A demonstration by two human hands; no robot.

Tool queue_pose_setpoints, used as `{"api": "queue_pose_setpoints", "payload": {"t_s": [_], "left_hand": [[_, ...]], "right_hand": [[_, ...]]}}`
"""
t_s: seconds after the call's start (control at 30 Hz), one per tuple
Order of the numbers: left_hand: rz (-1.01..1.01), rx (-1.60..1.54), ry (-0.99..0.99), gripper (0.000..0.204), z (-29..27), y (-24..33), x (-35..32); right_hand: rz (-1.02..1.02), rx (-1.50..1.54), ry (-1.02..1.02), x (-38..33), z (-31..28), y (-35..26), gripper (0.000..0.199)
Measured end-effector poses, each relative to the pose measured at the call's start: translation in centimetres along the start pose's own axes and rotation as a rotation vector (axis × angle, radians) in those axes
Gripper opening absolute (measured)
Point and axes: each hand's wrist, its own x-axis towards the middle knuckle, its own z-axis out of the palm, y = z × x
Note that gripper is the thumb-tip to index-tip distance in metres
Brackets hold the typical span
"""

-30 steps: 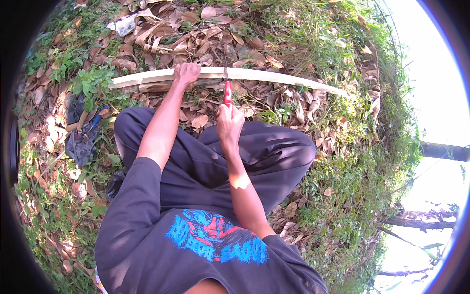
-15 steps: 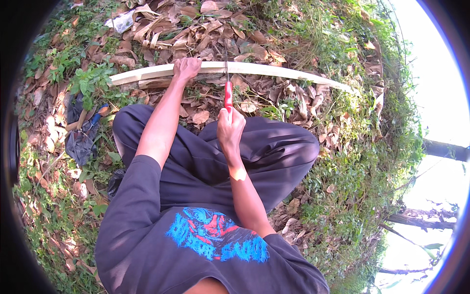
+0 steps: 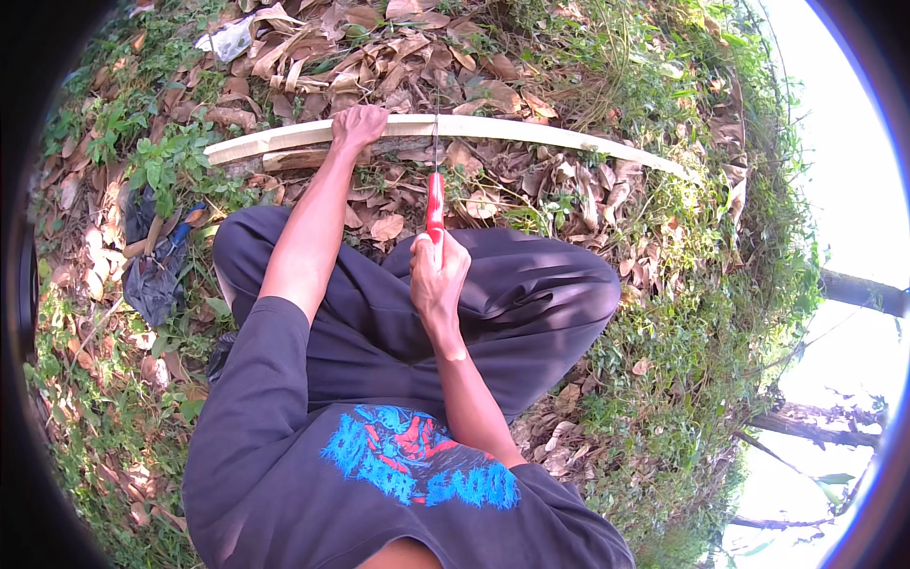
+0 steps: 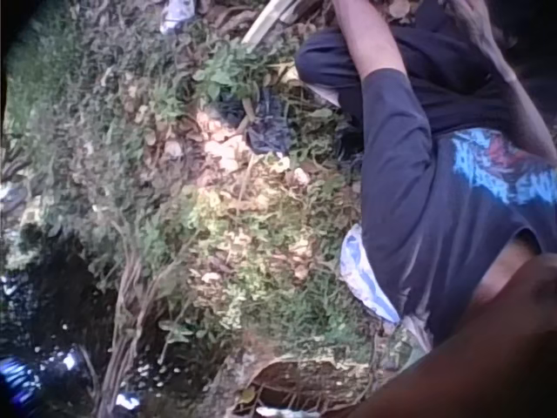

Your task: The person sits cross-legged on the ground and uses a red hand saw to cut a long, thin piece of light-colored wood. They hold the wood steady with their left hand and saw with their right hand, making repetitive back-and-forth motions to advance the cut.

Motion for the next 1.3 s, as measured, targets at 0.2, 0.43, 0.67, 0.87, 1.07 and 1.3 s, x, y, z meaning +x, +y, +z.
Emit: {"api": "queue_pose_setpoints", "payload": {"t_s": [0.2,0.43,0.67,0.87,1.07,1.3], "left_hand": [[-0.052,-0.022,-0.040,0.037,0.2,-0.3,0.7],[-0.020,-0.017,-0.087,0.049,-1.1,0.7,-0.1],[-0.007,0.047,0.045,0.036,-0.3,-0.1,0.1],[-0.042,0.032,-0.076,0.046,0.5,-0.3,-0.4],[-0.030,0.010,-0.021,0.041,0.0,0.0,0.3],[-0.071,-0.004,-0.136,0.037,-0.9,1.4,-0.1]], "right_hand": [[0.009,-0.039,-0.032,0.0,-1.0,-0.1,0.024],[0.097,0.064,-0.059,-2.7,-4.0,-1.3,0.022],[0.049,0.071,-0.041,4.3,-4.6,-2.0,0.025],[0.020,-0.073,-0.059,1.6,-2.5,-0.1,0.025],[-0.095,-0.191,-0.032,0.8,-2.6,1.6,0.026],[-0.078,-0.286,0.023,5.3,-1.8,3.4,0.028]]}}
